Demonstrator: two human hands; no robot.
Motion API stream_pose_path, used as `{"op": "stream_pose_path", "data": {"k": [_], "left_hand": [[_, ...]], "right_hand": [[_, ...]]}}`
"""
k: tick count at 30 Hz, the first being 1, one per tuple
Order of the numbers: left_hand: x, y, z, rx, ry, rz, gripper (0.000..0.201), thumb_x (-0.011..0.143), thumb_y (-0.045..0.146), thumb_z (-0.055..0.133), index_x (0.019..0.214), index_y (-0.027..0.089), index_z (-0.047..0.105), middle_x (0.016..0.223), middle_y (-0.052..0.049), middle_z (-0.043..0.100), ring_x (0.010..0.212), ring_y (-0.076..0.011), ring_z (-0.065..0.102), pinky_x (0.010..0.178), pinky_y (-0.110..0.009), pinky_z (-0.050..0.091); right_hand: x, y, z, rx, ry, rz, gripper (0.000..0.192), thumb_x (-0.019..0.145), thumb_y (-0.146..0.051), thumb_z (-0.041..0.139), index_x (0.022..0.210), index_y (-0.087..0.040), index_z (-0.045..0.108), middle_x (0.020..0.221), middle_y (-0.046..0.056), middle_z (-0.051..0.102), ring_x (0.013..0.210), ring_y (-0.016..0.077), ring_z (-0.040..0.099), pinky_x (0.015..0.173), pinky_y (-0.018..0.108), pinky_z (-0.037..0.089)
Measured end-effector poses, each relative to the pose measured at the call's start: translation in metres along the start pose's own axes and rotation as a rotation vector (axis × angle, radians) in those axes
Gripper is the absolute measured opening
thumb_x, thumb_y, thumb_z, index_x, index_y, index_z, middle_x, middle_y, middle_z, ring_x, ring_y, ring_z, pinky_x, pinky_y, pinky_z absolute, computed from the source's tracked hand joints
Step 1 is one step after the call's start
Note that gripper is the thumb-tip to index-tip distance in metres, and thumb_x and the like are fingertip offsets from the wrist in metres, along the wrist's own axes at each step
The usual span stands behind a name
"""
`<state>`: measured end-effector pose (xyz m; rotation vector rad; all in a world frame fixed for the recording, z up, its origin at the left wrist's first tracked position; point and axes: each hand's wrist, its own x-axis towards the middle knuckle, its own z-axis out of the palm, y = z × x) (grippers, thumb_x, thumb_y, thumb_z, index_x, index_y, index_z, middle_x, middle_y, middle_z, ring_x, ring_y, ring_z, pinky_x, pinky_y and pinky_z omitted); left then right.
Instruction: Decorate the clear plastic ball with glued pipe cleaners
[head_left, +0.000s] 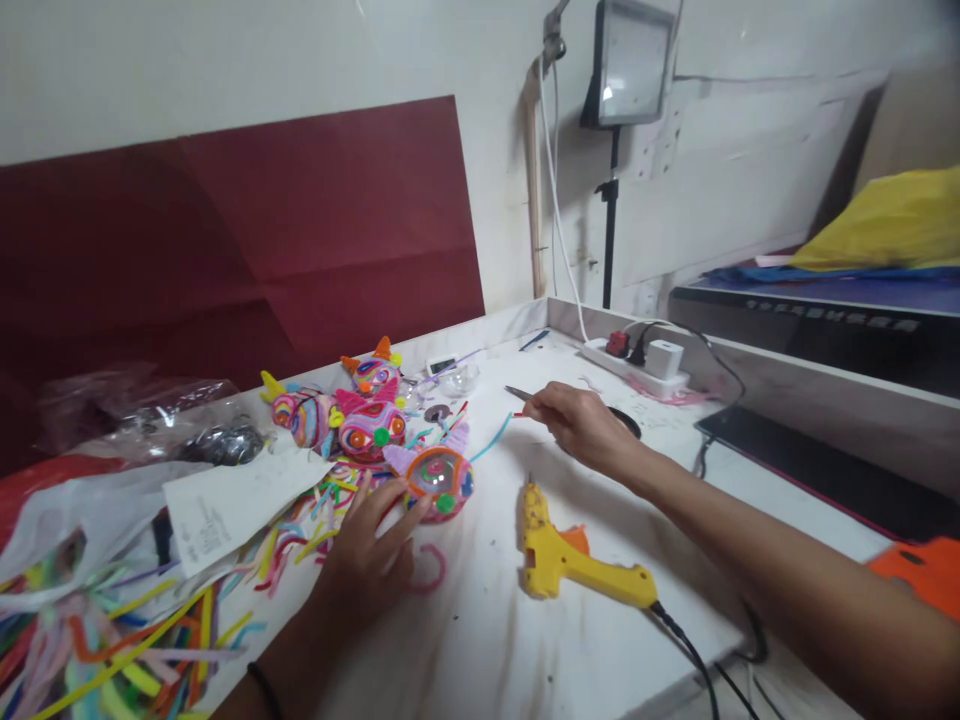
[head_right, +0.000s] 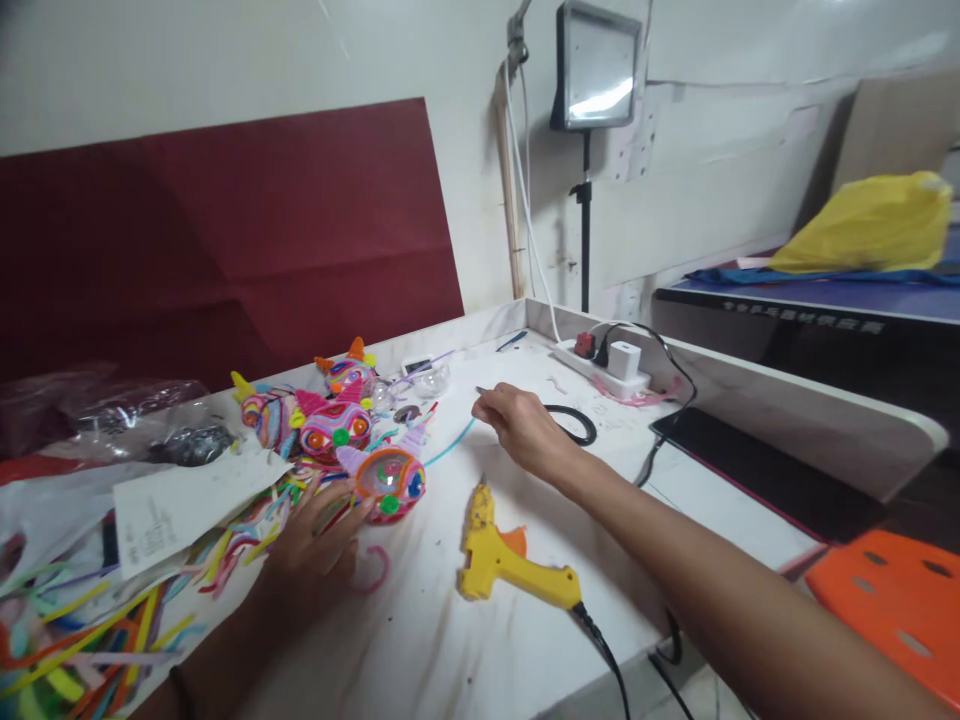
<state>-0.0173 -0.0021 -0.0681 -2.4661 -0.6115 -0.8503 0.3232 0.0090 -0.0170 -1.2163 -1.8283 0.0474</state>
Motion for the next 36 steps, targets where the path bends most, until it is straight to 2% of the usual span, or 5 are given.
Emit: {"op": "stream_pose_path", "data": {"k": [8,16,25,32,36], "left_hand": [[-0.005,-0.01,0.008,-0.004,0.009,0.051,0.051,0.085,0.004,0.058,0.133,0.017,0.054,0.125,-0.016,0.061,0.127,-0.0325,0.055,0.114,-0.067,0.033],[-0.011,-0.014,0.011,-0.016,-0.007,0.066,0.063,0.086,0.008,0.061,0.144,0.027,0.046,0.128,-0.012,0.063,0.13,-0.0341,0.053,0.112,-0.067,0.037],[-0.003,-0.008,0.007,-0.067,-0.007,-0.02,0.077,0.088,0.01,0.057,0.155,0.037,0.029,0.134,-0.008,0.06,0.124,-0.0301,0.058,0.117,-0.063,0.033],[0.0,-0.006,0.003,-0.052,-0.001,0.029,0.061,0.087,0.009,0.056,0.145,0.024,0.044,0.13,-0.013,0.059,0.124,-0.0307,0.057,0.115,-0.064,0.033],[0.002,-0.002,0.0,-0.022,0.001,0.036,0.05,0.086,0.007,0.054,0.135,0.016,0.051,0.129,-0.018,0.054,0.123,-0.03,0.055,0.11,-0.067,0.036]], "right_hand": [[-0.005,0.023,-0.039,-0.061,0.072,0.127,0.022,0.092,-0.027,0.046,0.084,-0.018,0.065,0.078,0.006,0.071,0.068,0.0166,0.062,0.062,0.027,0.046],[-0.065,0.033,-0.092,-0.227,-0.009,0.177,0.011,0.082,-0.03,0.06,0.085,-0.02,0.065,0.079,0.005,0.065,0.064,0.017,0.061,0.06,0.029,0.048],[-0.167,0.009,-0.078,-0.625,-0.126,0.271,0.022,0.089,-0.031,0.054,0.108,-0.021,0.06,0.079,0.006,0.071,0.066,0.0234,0.07,0.052,0.031,0.05],[-0.162,0.033,-0.087,-0.688,-0.131,0.277,0.025,0.095,-0.024,0.043,0.104,-0.023,0.066,0.101,0.012,0.075,0.081,0.0281,0.073,0.057,0.035,0.053],[-0.146,0.033,-0.094,-0.783,-0.218,0.164,0.02,0.09,-0.019,0.049,0.084,-0.023,0.068,0.079,0.01,0.069,0.066,0.026,0.069,0.048,0.033,0.047]]}}
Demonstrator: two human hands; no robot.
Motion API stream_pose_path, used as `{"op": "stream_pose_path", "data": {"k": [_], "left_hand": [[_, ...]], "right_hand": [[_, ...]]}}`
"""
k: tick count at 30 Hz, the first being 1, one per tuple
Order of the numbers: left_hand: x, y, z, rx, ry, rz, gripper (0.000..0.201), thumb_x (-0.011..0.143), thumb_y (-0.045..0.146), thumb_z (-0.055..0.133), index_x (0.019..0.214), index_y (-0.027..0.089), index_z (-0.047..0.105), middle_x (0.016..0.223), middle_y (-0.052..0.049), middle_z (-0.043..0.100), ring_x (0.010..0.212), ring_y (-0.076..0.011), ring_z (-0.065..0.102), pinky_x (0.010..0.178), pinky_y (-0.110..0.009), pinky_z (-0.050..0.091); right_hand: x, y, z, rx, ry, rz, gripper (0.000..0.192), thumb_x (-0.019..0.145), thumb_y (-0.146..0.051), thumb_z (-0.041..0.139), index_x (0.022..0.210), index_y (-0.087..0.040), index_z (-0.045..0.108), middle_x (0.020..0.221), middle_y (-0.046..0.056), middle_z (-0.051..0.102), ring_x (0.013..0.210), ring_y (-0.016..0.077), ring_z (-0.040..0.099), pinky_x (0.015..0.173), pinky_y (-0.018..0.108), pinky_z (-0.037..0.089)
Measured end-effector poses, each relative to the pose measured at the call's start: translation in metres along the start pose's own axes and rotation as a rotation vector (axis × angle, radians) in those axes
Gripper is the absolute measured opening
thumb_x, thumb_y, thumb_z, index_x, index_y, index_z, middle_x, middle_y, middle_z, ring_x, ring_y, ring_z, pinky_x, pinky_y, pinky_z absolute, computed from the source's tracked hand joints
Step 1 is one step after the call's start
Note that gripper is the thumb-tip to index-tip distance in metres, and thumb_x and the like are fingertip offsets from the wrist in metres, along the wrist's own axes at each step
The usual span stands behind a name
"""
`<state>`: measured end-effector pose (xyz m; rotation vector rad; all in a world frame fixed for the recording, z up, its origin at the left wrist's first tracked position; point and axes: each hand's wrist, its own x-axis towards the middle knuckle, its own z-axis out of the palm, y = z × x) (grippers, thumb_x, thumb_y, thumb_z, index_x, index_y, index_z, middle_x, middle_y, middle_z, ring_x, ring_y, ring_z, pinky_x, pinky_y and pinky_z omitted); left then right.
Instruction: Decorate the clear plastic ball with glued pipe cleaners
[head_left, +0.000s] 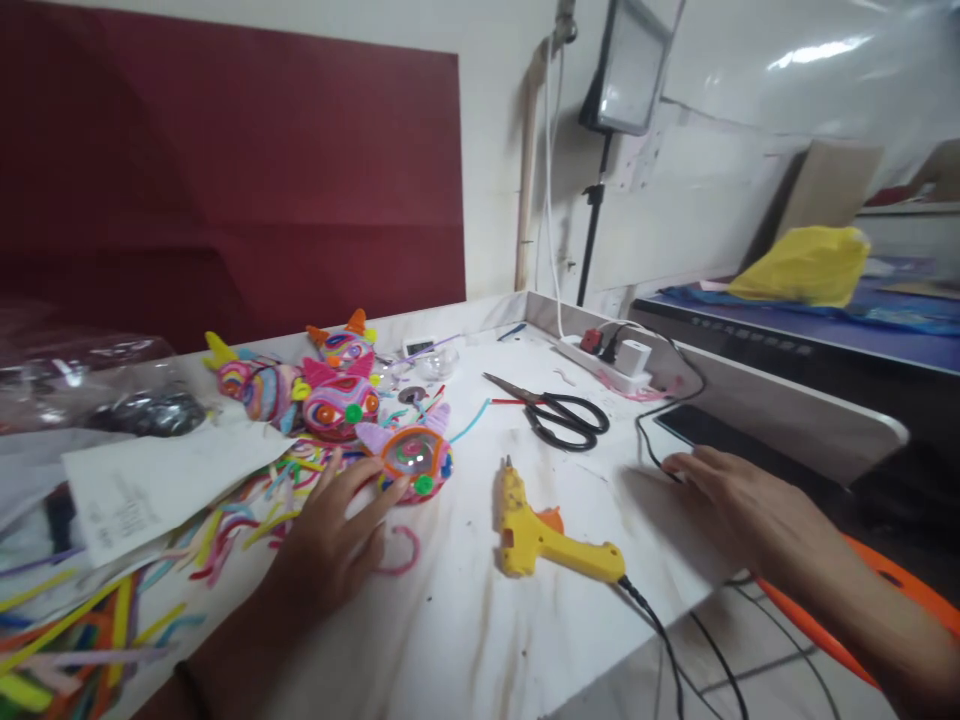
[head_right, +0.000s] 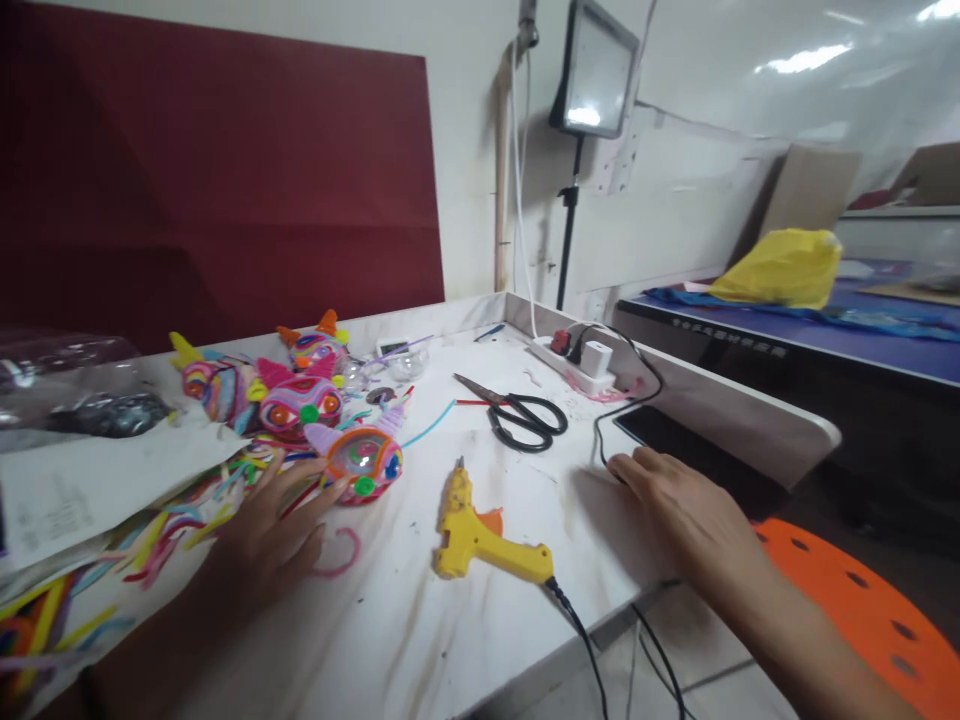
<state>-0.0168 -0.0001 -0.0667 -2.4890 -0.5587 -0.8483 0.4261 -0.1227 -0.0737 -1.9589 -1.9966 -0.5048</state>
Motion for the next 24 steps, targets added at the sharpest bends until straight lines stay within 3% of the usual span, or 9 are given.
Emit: {"op": "stream_pose_path", "data": {"k": [2,5,9,13,18,24], "left_hand": [[0.001,0.003,-0.001,-0.024,-0.004,-0.013,0.049,0.085,0.005,0.052,0.133,0.016,0.051,0.127,-0.018,0.053,0.124,-0.0287,0.053,0.11,-0.067,0.036],[0.001,0.005,-0.002,-0.053,0.012,-0.017,0.049,0.085,0.004,0.051,0.132,0.015,0.051,0.126,-0.018,0.052,0.125,-0.0277,0.051,0.11,-0.068,0.035],[0.001,0.007,-0.001,-0.066,0.03,-0.029,0.052,0.083,0.002,0.051,0.133,0.016,0.05,0.126,-0.017,0.052,0.124,-0.0272,0.052,0.111,-0.069,0.033],[0.0,0.008,-0.001,-0.084,0.047,-0.043,0.054,0.08,0.001,0.051,0.132,0.017,0.052,0.127,-0.017,0.052,0.124,-0.0282,0.052,0.111,-0.069,0.033],[0.001,0.01,-0.005,-0.093,0.024,-0.053,0.055,0.08,0.0,0.052,0.132,0.016,0.052,0.126,-0.017,0.052,0.122,-0.0277,0.053,0.11,-0.069,0.035],[0.001,0.011,-0.005,-0.118,0.02,-0.067,0.053,0.079,0.0,0.052,0.13,0.017,0.054,0.126,-0.017,0.051,0.123,-0.0273,0.052,0.11,-0.068,0.035]], "right_hand": [[0.01,-0.011,-0.006,-0.06,0.027,-0.087,0.022,0.088,-0.018,0.051,0.075,-0.023,0.067,0.07,0.009,0.065,0.06,0.0255,0.066,0.049,0.035,0.047],[0.034,-0.04,-0.016,-0.023,0.145,-0.184,0.024,0.091,-0.021,0.048,0.084,-0.021,0.07,0.077,0.01,0.069,0.063,0.0264,0.067,0.053,0.037,0.05],[0.084,-0.09,-0.021,0.401,0.122,-0.305,0.025,0.097,-0.027,0.046,0.096,-0.02,0.07,0.09,0.01,0.074,0.074,0.0222,0.07,0.063,0.034,0.054],[0.131,-0.129,-0.006,0.769,0.046,-0.373,0.018,0.092,-0.034,0.059,0.101,-0.021,0.069,0.091,0.008,0.076,0.075,0.0206,0.071,0.061,0.032,0.056],[0.154,-0.155,0.01,0.847,0.059,-0.551,0.029,0.089,-0.038,0.068,0.112,-0.02,0.067,0.11,0.011,0.073,0.105,0.0246,0.066,0.09,0.04,0.055],[0.165,-0.169,0.0,0.876,0.061,-0.727,0.031,0.087,-0.033,0.072,0.113,-0.017,0.069,0.113,0.016,0.072,0.11,0.03,0.062,0.096,0.05,0.049]]}}
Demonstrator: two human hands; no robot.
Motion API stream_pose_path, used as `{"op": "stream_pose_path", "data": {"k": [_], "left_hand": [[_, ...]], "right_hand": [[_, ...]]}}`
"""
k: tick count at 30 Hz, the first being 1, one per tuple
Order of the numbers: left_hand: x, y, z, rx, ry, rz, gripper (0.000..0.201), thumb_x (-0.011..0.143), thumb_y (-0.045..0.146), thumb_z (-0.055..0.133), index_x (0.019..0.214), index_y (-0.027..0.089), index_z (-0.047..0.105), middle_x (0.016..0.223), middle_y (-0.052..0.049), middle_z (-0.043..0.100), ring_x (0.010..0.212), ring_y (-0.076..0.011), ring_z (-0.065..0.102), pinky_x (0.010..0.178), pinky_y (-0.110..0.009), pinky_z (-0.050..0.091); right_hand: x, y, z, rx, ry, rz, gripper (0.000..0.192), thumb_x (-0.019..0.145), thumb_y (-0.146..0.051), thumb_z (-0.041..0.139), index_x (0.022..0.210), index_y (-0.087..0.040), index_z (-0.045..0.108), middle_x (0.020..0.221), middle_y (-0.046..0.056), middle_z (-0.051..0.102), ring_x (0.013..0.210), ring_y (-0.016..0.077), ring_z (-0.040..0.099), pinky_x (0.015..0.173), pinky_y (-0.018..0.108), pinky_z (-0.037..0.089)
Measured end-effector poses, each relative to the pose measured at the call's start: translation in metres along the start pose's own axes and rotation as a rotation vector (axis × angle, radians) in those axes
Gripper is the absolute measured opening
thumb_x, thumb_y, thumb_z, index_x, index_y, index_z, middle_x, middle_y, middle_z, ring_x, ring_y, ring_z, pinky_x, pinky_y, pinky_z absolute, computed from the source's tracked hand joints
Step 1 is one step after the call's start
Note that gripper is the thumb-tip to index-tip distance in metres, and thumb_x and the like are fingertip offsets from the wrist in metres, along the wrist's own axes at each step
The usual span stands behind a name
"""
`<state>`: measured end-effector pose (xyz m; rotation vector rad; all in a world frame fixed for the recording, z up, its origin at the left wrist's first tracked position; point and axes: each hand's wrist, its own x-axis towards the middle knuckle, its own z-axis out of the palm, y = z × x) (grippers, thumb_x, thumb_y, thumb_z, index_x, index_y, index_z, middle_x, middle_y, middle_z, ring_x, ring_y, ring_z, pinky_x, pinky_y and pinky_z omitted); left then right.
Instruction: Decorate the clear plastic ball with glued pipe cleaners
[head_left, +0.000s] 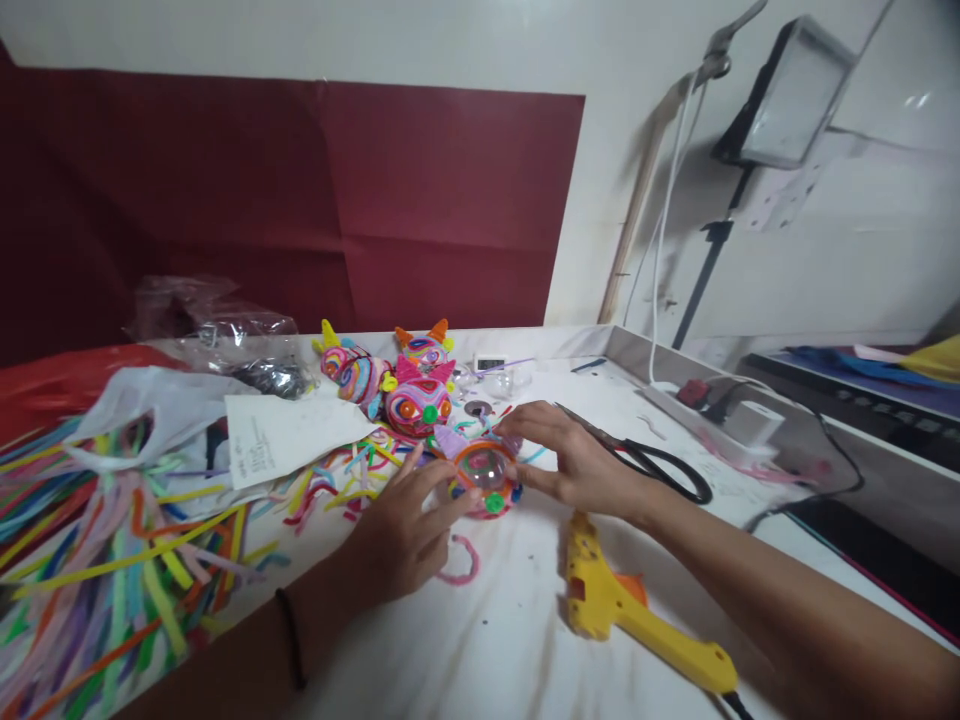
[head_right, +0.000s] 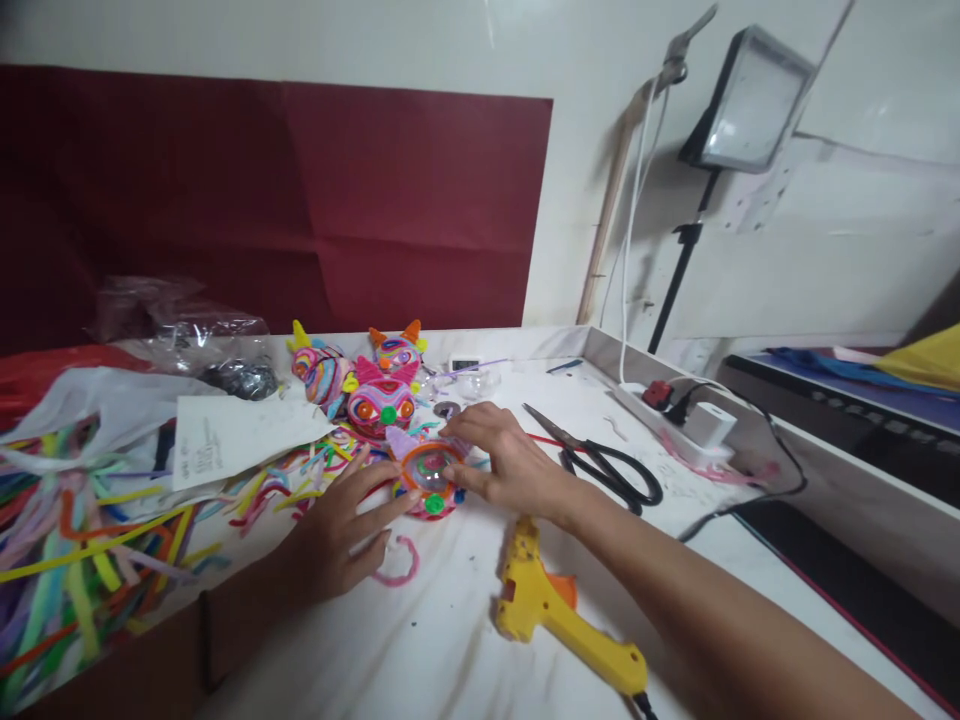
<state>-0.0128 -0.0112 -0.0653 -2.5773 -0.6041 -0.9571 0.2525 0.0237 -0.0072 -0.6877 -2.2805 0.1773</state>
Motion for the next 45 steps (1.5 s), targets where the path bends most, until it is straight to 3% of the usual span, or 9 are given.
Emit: {"op": "stream_pose_path", "data": {"k": [11,17,23,28,33,38,45], "left_hand": [[-0.001,0.003,-0.002,0.011,-0.003,-0.02,0.053,0.081,0.001,0.051,0.132,0.015,0.051,0.127,-0.017,0.051,0.123,-0.0266,0.052,0.107,-0.061,0.042],[-0.001,0.004,-0.002,0.01,-0.036,-0.04,0.052,0.081,0.002,0.051,0.132,0.016,0.051,0.131,-0.017,0.049,0.128,-0.0267,0.048,0.105,-0.054,0.046],[-0.004,0.005,0.0,0.004,-0.023,-0.062,0.053,0.082,0.002,0.052,0.133,0.018,0.051,0.132,-0.016,0.048,0.128,-0.0268,0.049,0.107,-0.053,0.044],[-0.008,0.004,0.005,-0.038,-0.008,-0.06,0.056,0.082,0.003,0.051,0.136,0.017,0.048,0.136,-0.017,0.045,0.13,-0.0291,0.047,0.114,-0.06,0.034],[-0.009,0.004,0.005,-0.043,-0.053,-0.072,0.058,0.082,0.004,0.05,0.139,0.017,0.047,0.138,-0.017,0.042,0.133,-0.0293,0.043,0.117,-0.065,0.025],[-0.007,0.004,0.004,-0.048,-0.059,-0.072,0.053,0.084,0.008,0.05,0.136,0.016,0.047,0.136,-0.018,0.045,0.13,-0.0286,0.047,0.116,-0.064,0.028],[-0.003,0.008,0.0,-0.071,-0.054,-0.116,0.049,0.082,0.008,0.05,0.13,0.018,0.05,0.132,-0.015,0.05,0.126,-0.0261,0.052,0.113,-0.055,0.037]], "right_hand": [[0.058,0.015,-0.007,0.164,0.001,0.008,0.016,0.09,-0.027,0.065,0.099,-0.016,0.073,0.102,0.012,0.076,0.097,0.0242,0.069,0.087,0.041,0.052],[0.049,0.015,-0.009,0.183,-0.147,-0.106,0.016,0.084,-0.025,0.071,0.099,-0.019,0.075,0.1,0.01,0.076,0.1,0.0245,0.067,0.091,0.041,0.051],[0.04,0.009,-0.007,0.004,-0.297,-0.162,0.037,0.083,-0.03,0.075,0.116,-0.016,0.068,0.114,0.015,0.07,0.11,0.0296,0.061,0.097,0.048,0.046],[0.039,0.01,-0.008,-0.049,-0.326,-0.154,0.043,0.081,-0.033,0.076,0.118,-0.013,0.067,0.115,0.018,0.068,0.11,0.032,0.06,0.096,0.052,0.045],[0.041,0.013,-0.006,-0.047,-0.367,-0.133,0.038,0.081,-0.031,0.076,0.115,-0.015,0.068,0.115,0.016,0.068,0.111,0.0311,0.059,0.096,0.05,0.046],[0.044,0.013,-0.007,-0.012,-0.389,-0.151,0.033,0.081,-0.028,0.076,0.111,-0.014,0.07,0.112,0.015,0.067,0.109,0.0301,0.059,0.097,0.049,0.045],[0.041,0.016,-0.006,0.036,-0.388,-0.115,0.035,0.081,-0.026,0.077,0.113,-0.017,0.07,0.113,0.014,0.066,0.109,0.0291,0.059,0.098,0.048,0.046]]}}
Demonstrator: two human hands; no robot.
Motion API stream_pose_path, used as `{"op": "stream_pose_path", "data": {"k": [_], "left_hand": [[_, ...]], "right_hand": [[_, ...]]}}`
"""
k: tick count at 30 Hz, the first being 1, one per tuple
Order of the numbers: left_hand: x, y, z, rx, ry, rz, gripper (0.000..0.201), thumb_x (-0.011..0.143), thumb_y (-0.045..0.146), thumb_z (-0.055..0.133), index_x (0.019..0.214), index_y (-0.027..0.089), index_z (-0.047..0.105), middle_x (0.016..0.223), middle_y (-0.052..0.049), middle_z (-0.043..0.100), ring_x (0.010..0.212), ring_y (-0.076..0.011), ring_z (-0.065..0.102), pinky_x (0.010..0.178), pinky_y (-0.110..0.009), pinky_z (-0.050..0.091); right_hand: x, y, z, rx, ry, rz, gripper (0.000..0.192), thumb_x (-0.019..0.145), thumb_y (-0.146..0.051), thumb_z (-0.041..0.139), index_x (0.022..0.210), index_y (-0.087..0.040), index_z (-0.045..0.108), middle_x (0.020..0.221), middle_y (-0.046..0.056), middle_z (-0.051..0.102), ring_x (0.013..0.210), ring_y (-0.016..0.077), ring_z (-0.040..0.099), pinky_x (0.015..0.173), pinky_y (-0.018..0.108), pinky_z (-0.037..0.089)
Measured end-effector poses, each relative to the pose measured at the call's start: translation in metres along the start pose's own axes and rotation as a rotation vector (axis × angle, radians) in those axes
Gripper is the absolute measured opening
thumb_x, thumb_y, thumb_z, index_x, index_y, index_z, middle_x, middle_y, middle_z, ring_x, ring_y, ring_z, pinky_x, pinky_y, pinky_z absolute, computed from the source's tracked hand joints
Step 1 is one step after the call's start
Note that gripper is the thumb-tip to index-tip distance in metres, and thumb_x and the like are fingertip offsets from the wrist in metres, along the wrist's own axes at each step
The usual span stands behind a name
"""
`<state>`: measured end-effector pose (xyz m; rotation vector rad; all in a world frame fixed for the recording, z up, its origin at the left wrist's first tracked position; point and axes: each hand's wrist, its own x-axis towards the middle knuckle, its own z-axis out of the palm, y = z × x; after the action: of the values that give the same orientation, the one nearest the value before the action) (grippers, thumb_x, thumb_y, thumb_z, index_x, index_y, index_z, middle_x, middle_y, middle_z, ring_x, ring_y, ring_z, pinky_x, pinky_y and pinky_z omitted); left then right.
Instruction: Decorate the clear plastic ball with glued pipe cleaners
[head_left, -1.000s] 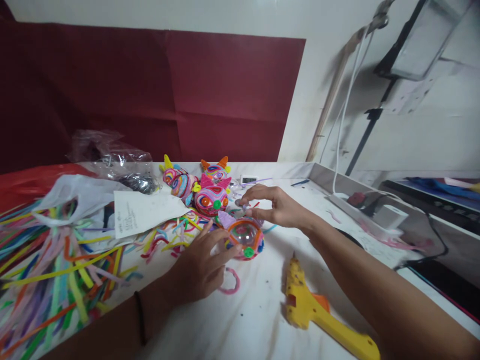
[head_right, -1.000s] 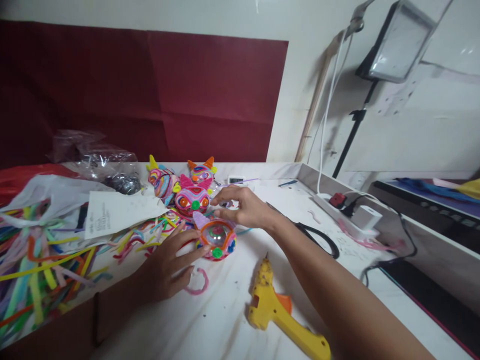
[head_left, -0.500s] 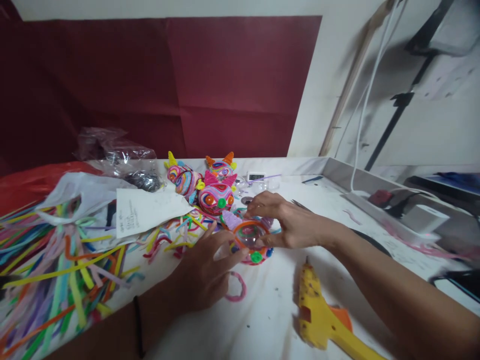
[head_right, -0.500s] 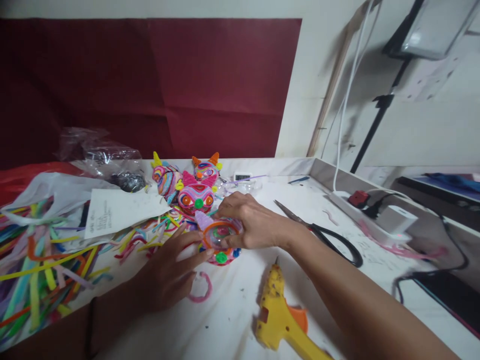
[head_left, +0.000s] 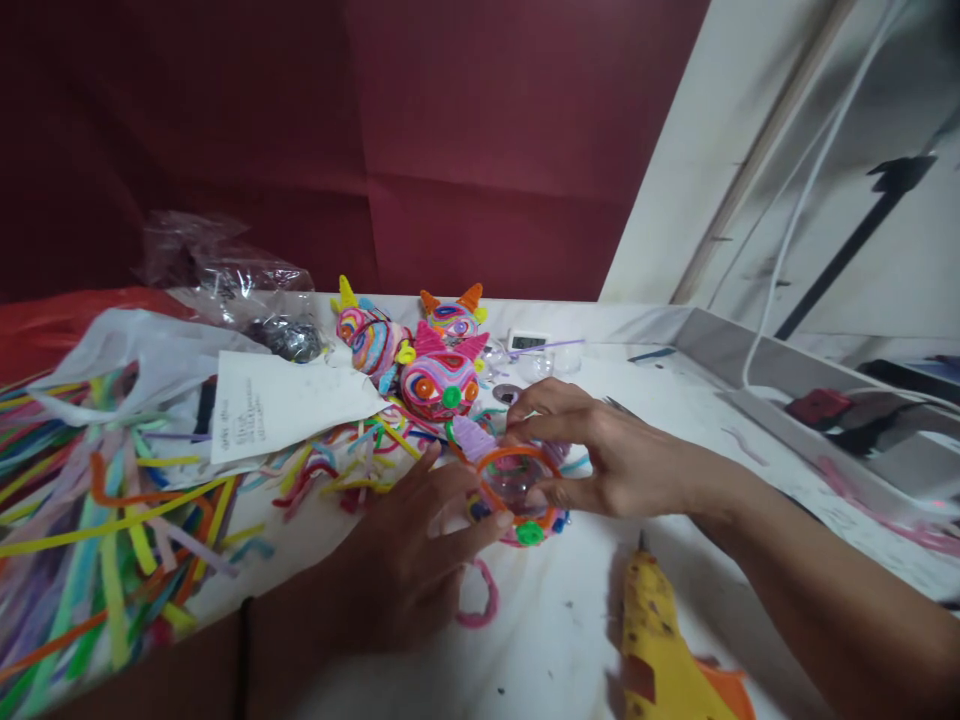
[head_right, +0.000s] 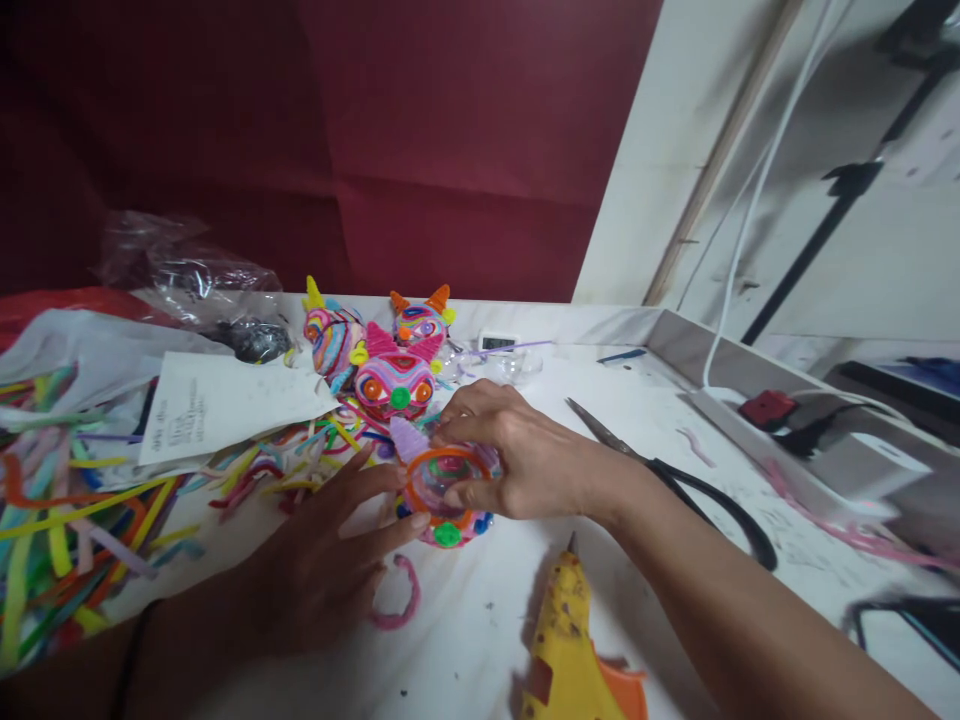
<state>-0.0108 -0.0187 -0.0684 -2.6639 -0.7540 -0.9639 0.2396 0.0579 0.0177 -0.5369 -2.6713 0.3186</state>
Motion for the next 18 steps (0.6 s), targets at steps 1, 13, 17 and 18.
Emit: {"op": "stream_pose_path", "data": {"k": [1,13,17,18], "left_hand": [[0.0005,0.0007,-0.0007,0.001,-0.005,-0.008,0.049,0.082,0.008,0.05,0.13,0.019,0.05,0.131,-0.015,0.052,0.125,-0.0261,0.053,0.112,-0.055,0.039],[-0.0024,-0.0009,0.0016,-0.013,-0.011,-0.002,0.051,0.082,0.014,0.051,0.133,0.018,0.05,0.134,-0.017,0.051,0.124,-0.0305,0.054,0.113,-0.06,0.035],[-0.0039,-0.002,0.0039,-0.047,0.0,0.0,0.054,0.081,0.012,0.052,0.134,0.017,0.049,0.134,-0.017,0.049,0.124,-0.0305,0.054,0.114,-0.062,0.032],[-0.004,-0.0021,0.0042,-0.046,0.008,0.005,0.054,0.081,0.012,0.051,0.134,0.017,0.049,0.135,-0.018,0.048,0.124,-0.0305,0.053,0.114,-0.062,0.032]], "right_hand": [[-0.0001,-0.0001,0.0001,0.004,-0.001,-0.001,0.034,0.082,-0.027,0.077,0.114,-0.018,0.07,0.113,0.014,0.065,0.108,0.0287,0.059,0.098,0.048,0.047],[0.0013,-0.0003,0.0006,0.016,0.015,-0.024,0.031,0.084,-0.031,0.074,0.113,-0.021,0.071,0.111,0.014,0.067,0.107,0.0297,0.06,0.096,0.05,0.048],[0.0016,-0.0011,0.0009,0.001,0.019,-0.037,0.032,0.084,-0.031,0.074,0.114,-0.02,0.071,0.11,0.014,0.067,0.106,0.0293,0.06,0.096,0.05,0.049],[0.0015,-0.0011,0.001,-0.004,0.02,-0.042,0.031,0.084,-0.031,0.074,0.114,-0.02,0.071,0.11,0.013,0.067,0.106,0.0292,0.06,0.096,0.05,0.048]]}}
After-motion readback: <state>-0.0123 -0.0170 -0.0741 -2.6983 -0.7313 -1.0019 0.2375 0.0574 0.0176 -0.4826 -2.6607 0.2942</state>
